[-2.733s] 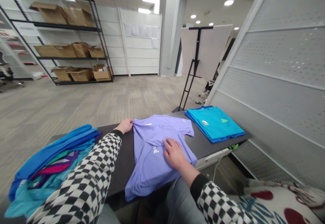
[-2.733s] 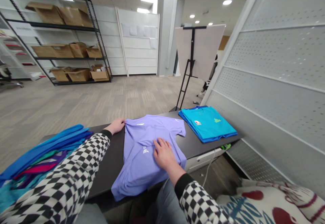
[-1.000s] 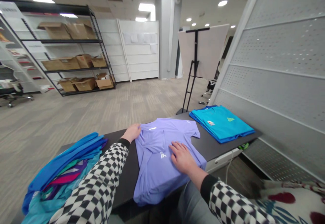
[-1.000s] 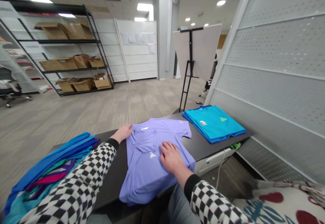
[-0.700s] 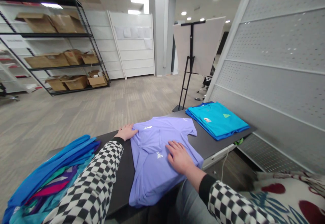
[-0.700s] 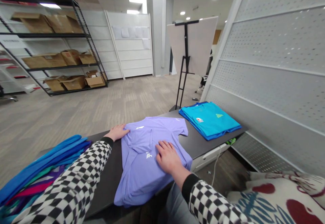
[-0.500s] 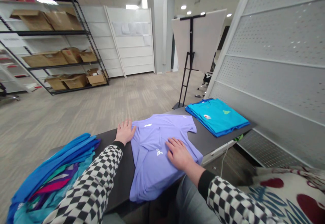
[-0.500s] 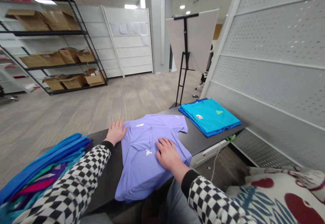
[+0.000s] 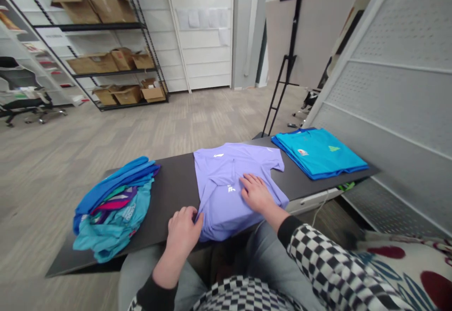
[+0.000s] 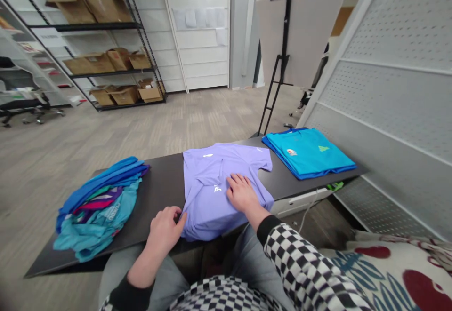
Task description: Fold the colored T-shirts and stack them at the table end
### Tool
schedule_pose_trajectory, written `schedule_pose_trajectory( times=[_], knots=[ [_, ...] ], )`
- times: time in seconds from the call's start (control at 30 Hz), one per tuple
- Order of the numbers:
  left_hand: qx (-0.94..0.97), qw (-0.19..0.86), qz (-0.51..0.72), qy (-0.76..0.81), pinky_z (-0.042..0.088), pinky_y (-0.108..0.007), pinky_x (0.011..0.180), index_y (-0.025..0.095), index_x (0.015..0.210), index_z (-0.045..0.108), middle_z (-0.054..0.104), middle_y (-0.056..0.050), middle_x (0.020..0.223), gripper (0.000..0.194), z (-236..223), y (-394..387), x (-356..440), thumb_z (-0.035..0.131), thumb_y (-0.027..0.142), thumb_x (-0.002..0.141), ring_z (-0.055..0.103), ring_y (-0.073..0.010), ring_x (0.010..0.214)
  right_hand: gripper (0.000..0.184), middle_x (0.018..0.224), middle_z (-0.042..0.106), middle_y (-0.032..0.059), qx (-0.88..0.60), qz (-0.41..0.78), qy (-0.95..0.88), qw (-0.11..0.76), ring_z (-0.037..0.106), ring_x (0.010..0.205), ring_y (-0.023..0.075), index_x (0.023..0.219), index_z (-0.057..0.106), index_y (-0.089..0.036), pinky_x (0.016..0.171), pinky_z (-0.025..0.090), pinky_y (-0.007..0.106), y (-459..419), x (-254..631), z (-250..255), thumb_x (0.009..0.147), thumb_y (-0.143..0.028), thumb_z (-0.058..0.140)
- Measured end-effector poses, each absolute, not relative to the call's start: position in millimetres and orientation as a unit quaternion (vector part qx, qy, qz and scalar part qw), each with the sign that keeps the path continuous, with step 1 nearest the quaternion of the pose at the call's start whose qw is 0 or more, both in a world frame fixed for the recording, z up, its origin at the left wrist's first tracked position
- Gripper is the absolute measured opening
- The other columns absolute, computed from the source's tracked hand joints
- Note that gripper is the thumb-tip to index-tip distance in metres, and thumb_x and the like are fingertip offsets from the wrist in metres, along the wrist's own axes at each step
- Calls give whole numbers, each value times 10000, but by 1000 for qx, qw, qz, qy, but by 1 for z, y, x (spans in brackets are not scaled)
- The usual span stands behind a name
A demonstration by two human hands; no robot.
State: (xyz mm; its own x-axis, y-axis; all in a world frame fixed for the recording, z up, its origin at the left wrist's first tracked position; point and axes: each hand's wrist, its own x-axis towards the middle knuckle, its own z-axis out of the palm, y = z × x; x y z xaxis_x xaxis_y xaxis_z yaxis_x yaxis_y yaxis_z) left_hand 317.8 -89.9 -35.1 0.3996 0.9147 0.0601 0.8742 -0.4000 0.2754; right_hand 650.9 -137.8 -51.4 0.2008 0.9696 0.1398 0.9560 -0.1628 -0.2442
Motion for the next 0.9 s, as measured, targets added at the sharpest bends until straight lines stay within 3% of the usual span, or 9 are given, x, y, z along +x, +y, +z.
schedule_pose_trajectory(
  times=[0.13, 0.27, 0.4, 0.53, 0.6, 0.7, 0.8, 0.9],
  knots=[
    [845, 80, 116, 516, 438, -426, 917, 260, 1001, 712, 734, -80, 1078, 175, -41, -129, 302, 624, 390, 1078, 656, -308, 1049, 543, 1745, 528, 101, -762, 13, -637, 119, 429, 1628, 322, 1600, 639, -235, 1368, 271, 514, -137, 651, -51, 1076, -294, 509],
    [847, 126, 152, 494, 440, -399, 896, 252, 932, 650, 725, -67, 1022, 208, -42, -136, 295, 570, 339, 1103, 662, -285, 1011, 548, 1748, 521, 110, -759, -5, -643, 98, 432, 1620, 327, 1611, 622, -217, 1356, 291, 514, -136, 651, -55, 1085, -295, 487],
    [822, 215, 203, 486, 425, -329, 782, 262, 926, 570, 687, -24, 861, 213, -32, -134, 304, 529, 339, 1120, 676, -227, 847, 537, 1739, 521, 145, -758, -22, -648, 71, 448, 1595, 343, 1605, 613, -196, 1338, 293, 545, -134, 647, -49, 1093, -285, 476],
    [809, 257, 195, 491, 320, -312, 664, 272, 910, 552, 623, 25, 719, 199, -19, -134, 326, 569, 343, 1095, 622, -192, 681, 480, 1654, 594, 202, -738, -42, -672, 48, 471, 1560, 374, 1525, 666, -179, 1340, 222, 586, -137, 627, -19, 1065, -220, 536],
    [810, 260, 189, 490, 304, -311, 659, 269, 908, 566, 631, 24, 713, 188, -17, -135, 336, 590, 335, 1083, 620, -188, 671, 415, 1528, 688, 212, -743, -39, -663, 82, 559, 1473, 361, 1448, 706, -174, 1285, 315, 523, -142, 606, -4, 1064, -212, 553],
    [820, 264, 186, 472, 320, -306, 669, 258, 919, 601, 663, 9, 733, 171, -23, -138, 349, 596, 316, 1080, 633, -181, 677, 345, 1156, 824, 164, -784, 66, -593, 172, 746, 1116, 285, 1183, 786, -178, 1005, 508, 367, -151, 569, 4, 1141, -334, 481],
    [827, 273, 190, 454, 332, -303, 668, 248, 924, 638, 695, -5, 753, 143, -35, -144, 357, 614, 284, 1060, 644, -178, 687, 573, 814, 796, 104, -789, 244, -519, 219, 749, 792, 217, 868, 775, -188, 735, 498, 291, -154, 540, -4, 1182, -508, 418],
    [835, 296, 182, 426, 350, -298, 658, 239, 890, 670, 723, -17, 764, 144, -44, -148, 357, 641, 276, 1026, 660, -180, 691, 584, 643, 721, 65, -781, 312, -489, 231, 688, 644, 187, 715, 727, -191, 627, 448, 275, -152, 527, -17, 1119, -588, 586]
  ],
)
